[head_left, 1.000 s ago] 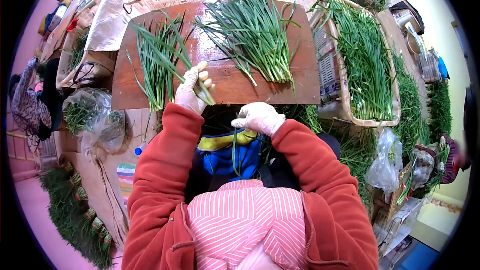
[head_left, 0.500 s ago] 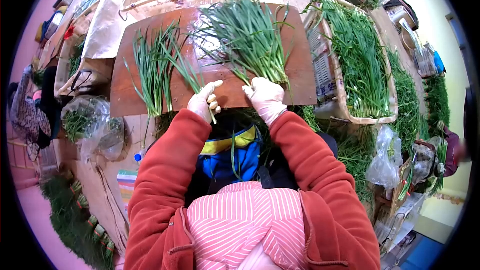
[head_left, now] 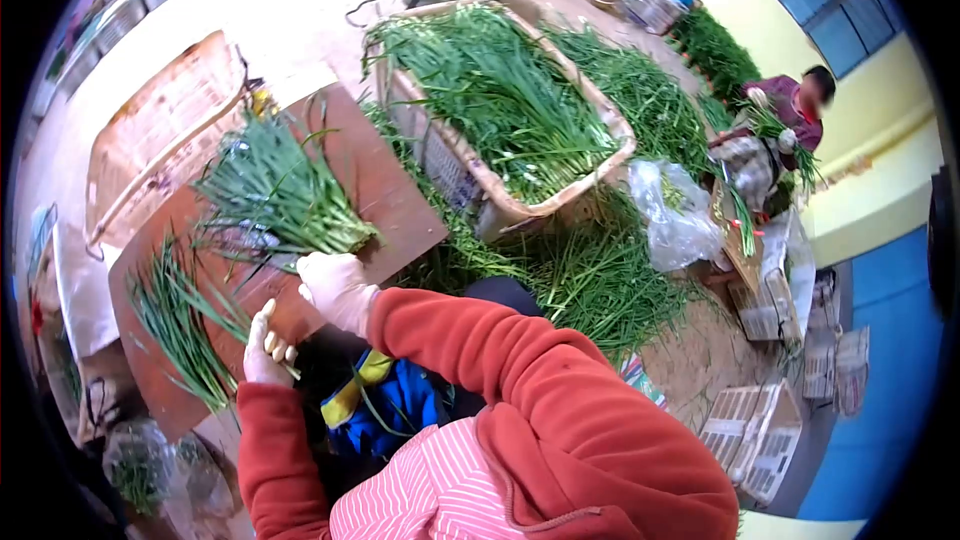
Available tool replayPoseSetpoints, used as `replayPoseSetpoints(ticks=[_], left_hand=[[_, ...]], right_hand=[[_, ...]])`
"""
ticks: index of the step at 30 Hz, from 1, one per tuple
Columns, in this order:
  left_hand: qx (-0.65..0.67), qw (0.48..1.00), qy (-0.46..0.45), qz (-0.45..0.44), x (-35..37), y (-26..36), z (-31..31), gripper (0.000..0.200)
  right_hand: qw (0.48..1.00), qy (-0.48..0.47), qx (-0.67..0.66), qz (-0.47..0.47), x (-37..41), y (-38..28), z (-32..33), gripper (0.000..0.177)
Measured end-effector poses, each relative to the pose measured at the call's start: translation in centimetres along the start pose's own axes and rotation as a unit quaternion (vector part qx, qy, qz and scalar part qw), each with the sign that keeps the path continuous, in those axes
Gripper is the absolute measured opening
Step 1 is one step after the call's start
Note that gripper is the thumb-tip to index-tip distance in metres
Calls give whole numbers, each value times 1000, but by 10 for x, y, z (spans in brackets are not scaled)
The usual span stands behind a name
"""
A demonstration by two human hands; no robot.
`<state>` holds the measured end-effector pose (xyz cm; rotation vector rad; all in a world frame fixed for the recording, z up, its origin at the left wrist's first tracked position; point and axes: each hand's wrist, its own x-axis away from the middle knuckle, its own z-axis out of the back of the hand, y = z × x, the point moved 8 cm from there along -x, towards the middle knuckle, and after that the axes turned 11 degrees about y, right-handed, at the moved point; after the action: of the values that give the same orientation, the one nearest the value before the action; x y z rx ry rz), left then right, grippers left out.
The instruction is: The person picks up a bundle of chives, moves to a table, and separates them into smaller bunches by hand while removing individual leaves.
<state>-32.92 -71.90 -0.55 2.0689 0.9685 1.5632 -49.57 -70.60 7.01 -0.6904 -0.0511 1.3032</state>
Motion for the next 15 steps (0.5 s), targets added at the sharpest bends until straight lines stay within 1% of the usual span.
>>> replayPoseSetpoints(ticks=[1,2,4,5,6,7,8,9,10,11,12,13,14,15], left_hand=[[-10,1000,25,-1,1,0,2,27],[-15,1000,25,-2,-1,-2,-1,27],[-15,999,-33,-8,-3,-2,-2,26],[-12,998,-54,-5,2,0,-8,26],[-26,999,18,11,9,1,-8,29],[-36,990,136,6,20,3,-4,30],[-26,997,71,9,20,3,-10,30],[-24,1000,1,4,11,0,-6,30],[-14,1000,13,5,8,-2,-4,34],[-5,1000,-12,4,3,-4,-2,37],[-17,1000,11,14,7,-4,-3,45],[-19,998,57,8,5,-4,2,45],[-17,1000,23,-1,7,-3,-1,41],[-23,1000,8,-8,7,-1,-2,38]], right_hand=[[996,-81,35,-35,0,12,-14,17],[988,-116,82,-66,1,24,-27,14],[986,-104,119,-49,4,40,-51,15],[987,-97,126,-31,1,35,-45,15],[987,-95,126,-9,4,30,-37,15],[994,-69,86,-2,6,28,-34,14],[998,-44,46,5,8,26,-31,15],[999,-42,-5,0,14,18,-26,15],[998,-37,-52,-7,14,10,-17,16],[996,-42,-78,7,18,-2,-9,18],[994,-47,-101,18,23,-13,-3,20],[991,-72,-115,20,29,-19,-4,21],[987,-96,-126,20,33,-23,-5,22],[985,-129,-117,22,35,-28,-6,25]])
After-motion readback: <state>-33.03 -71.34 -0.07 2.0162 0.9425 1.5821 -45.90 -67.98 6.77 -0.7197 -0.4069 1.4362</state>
